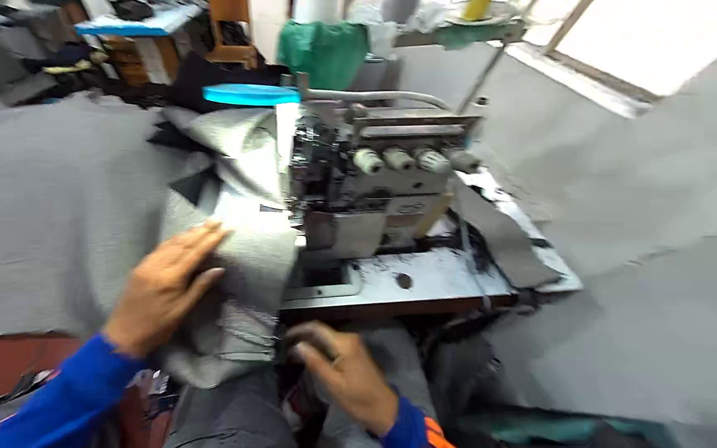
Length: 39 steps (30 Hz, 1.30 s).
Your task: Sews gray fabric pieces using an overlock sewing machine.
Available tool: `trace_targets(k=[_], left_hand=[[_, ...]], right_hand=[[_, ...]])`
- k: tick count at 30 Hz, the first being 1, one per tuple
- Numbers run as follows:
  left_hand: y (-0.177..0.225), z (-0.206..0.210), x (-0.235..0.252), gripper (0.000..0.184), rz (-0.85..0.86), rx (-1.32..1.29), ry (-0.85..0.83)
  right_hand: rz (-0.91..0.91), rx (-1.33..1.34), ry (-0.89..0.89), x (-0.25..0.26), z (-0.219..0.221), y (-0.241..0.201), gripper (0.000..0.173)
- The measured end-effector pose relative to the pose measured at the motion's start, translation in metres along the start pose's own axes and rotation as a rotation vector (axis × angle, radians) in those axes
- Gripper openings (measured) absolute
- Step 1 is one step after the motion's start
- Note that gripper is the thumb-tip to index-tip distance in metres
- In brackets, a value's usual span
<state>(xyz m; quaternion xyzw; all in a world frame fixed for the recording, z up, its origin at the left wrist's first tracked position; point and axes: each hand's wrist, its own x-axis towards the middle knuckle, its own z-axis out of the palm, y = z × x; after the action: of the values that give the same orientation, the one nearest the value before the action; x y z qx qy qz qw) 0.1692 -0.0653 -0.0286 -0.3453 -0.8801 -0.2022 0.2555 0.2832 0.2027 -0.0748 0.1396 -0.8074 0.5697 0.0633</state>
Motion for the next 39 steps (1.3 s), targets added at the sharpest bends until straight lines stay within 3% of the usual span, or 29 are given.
trace_targets(k=[3,6,9,14,18,23,25,28,33,35,39], left_hand=[[-0.005,-0.003,0.005,0.071,-0.081,0.093,0.023],[0.007,-0.001,0.036,0.073,-0.079,0.182,0.049],[0.02,0.009,0.067,0.056,0.003,0.122,0.044],[0.015,0.02,0.068,0.053,0.094,-0.009,-0.015],[0.006,0.015,0.068,0.038,0.1,-0.17,-0.011],[0.012,-0.004,0.071,0.02,0.05,-0.38,0.086],[0.021,-0.02,0.071,0.013,0.06,-0.427,0.095],[0.041,-0.043,0.068,0.007,0.093,-0.554,0.107],[0.064,-0.056,0.06,0.006,0.066,-0.619,0.203],[0.06,-0.058,0.059,0.006,0.039,-0.653,0.182],[0.054,-0.063,0.054,0.005,-0.054,-0.705,0.118]], right_hand=[[0.063,-0.769,0.399,-0.024,-0.127,0.025,0.028],[0.349,-1.038,0.427,-0.034,-0.221,0.036,0.028],[0.493,-1.047,0.331,-0.026,-0.244,0.052,0.023],[0.548,-1.069,0.066,-0.008,-0.259,0.046,0.017],[0.363,-1.014,-0.052,0.005,-0.28,0.024,0.016],[-0.071,-1.205,0.324,0.029,-0.245,-0.039,0.021],[-0.248,-1.067,0.478,0.039,-0.218,-0.046,0.035],[-0.477,-0.604,0.559,0.055,-0.139,-0.058,0.043],[-0.439,0.182,0.463,0.08,0.009,-0.083,0.029],[-0.37,0.421,0.443,0.081,0.036,-0.085,0.029],[-0.344,0.584,0.408,0.082,0.05,-0.081,0.029]])
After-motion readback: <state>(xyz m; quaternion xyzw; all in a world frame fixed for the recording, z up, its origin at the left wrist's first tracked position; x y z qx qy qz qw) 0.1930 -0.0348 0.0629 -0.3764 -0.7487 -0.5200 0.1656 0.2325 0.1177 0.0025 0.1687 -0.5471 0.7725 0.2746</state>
